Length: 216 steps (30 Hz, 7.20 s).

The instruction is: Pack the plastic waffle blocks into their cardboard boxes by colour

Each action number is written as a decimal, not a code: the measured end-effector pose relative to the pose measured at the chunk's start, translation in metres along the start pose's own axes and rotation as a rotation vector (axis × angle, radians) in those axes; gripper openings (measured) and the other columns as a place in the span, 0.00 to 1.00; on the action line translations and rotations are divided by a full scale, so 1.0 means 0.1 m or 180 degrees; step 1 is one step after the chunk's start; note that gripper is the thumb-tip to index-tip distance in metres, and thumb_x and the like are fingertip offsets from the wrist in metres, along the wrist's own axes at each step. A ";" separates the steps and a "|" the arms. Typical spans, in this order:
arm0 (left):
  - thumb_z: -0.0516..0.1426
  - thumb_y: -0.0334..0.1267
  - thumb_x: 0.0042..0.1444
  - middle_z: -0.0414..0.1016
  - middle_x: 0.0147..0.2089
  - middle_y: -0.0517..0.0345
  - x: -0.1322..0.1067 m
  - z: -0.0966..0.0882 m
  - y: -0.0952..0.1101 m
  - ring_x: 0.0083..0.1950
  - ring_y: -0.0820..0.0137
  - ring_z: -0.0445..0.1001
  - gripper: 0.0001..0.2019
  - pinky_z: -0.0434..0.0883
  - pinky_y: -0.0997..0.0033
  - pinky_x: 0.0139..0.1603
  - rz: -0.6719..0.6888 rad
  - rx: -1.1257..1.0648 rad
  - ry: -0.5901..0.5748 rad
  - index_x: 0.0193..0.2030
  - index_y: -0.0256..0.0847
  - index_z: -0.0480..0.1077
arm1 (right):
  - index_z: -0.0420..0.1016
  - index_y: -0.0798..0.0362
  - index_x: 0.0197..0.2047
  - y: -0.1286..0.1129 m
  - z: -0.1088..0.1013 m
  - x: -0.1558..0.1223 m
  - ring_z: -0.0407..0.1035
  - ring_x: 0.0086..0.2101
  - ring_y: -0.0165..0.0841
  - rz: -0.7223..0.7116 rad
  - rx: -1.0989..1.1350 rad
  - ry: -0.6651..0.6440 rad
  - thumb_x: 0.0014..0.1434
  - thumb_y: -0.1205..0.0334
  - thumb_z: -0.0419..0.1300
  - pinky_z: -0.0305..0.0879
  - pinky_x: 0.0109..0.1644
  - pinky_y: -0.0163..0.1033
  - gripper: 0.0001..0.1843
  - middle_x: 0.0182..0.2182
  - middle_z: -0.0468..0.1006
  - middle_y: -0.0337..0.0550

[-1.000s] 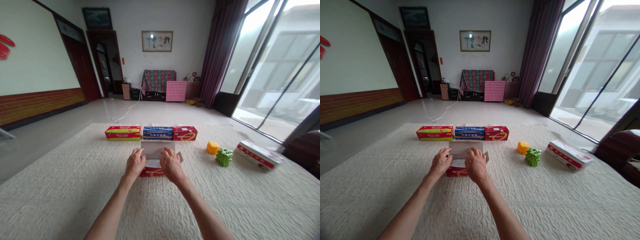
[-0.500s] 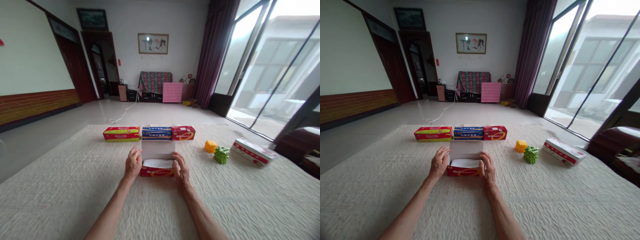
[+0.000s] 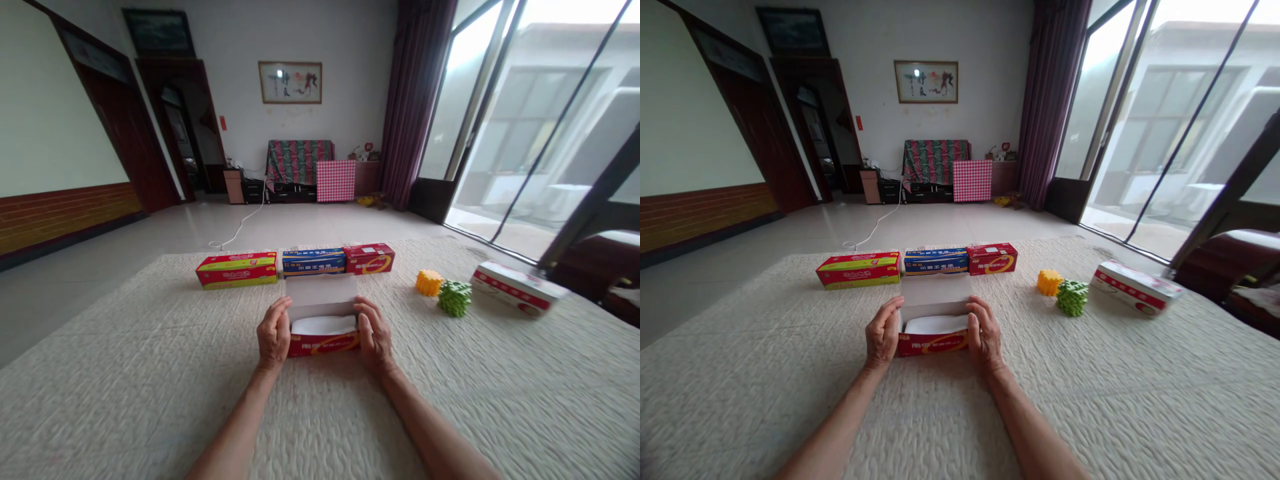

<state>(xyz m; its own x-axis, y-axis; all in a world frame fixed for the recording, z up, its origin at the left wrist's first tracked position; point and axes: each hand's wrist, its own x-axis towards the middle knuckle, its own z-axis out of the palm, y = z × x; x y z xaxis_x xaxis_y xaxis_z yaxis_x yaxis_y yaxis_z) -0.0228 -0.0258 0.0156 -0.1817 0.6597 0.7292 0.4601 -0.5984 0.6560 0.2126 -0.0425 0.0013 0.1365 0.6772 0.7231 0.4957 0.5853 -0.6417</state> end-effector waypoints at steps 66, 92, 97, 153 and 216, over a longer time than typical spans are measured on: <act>0.43 0.50 0.66 0.65 0.66 0.49 -0.29 0.11 0.00 0.68 0.61 0.61 0.21 0.55 0.57 0.71 -0.0186 0.0221 -0.0671 0.56 0.41 0.67 | 0.71 0.52 0.52 -0.16 -0.08 -0.20 0.59 0.63 0.38 0.0788 0.0643 0.0356 0.64 0.59 0.51 0.54 0.67 0.48 0.15 0.63 0.67 0.50; 0.52 0.31 0.62 0.74 0.55 0.44 -0.18 1.26 0.47 0.61 0.57 0.68 0.14 0.65 0.51 0.63 0.1627 0.1228 -0.0171 0.52 0.37 0.71 | 0.71 0.53 0.50 0.79 -0.86 0.32 0.64 0.60 0.40 0.0594 0.0522 0.0216 0.64 0.55 0.50 0.56 0.65 0.50 0.17 0.59 0.71 0.52; 0.52 0.31 0.61 0.78 0.50 0.48 -0.17 1.23 0.53 0.54 0.59 0.72 0.13 0.68 0.55 0.59 0.1617 0.1358 -0.0318 0.49 0.38 0.73 | 0.71 0.53 0.50 0.79 -0.86 0.32 0.64 0.59 0.40 0.0547 0.0537 0.0274 0.64 0.55 0.51 0.56 0.65 0.50 0.16 0.58 0.72 0.51; 0.54 0.37 0.63 0.75 0.51 0.43 -0.23 1.31 0.42 0.55 0.58 0.72 0.11 0.70 0.55 0.57 0.1418 0.0780 -0.0014 0.47 0.36 0.72 | 0.70 0.54 0.57 1.18 -2.21 1.15 0.70 0.51 0.48 0.1128 -0.2777 -0.1125 0.55 0.56 0.59 0.60 0.55 0.53 0.26 0.51 0.77 0.55; 0.62 0.36 0.56 0.69 0.59 0.43 -0.18 1.23 0.45 0.66 0.53 0.64 0.11 0.68 0.45 0.61 0.1342 0.0920 -0.1020 0.45 0.41 0.67 | 0.72 0.50 0.42 0.86 -1.92 0.23 0.69 0.53 0.38 -0.0088 -0.0747 -0.2211 0.61 0.72 0.53 0.65 0.57 0.49 0.11 0.52 0.75 0.47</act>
<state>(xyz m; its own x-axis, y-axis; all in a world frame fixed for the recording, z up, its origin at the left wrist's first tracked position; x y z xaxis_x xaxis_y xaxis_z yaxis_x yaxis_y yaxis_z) 0.1080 -0.0084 0.0084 0.3179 0.5236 0.7905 0.6613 -0.7199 0.2109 0.4233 -0.0622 0.0121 -0.4154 0.8357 0.3593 0.6723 0.5481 -0.4975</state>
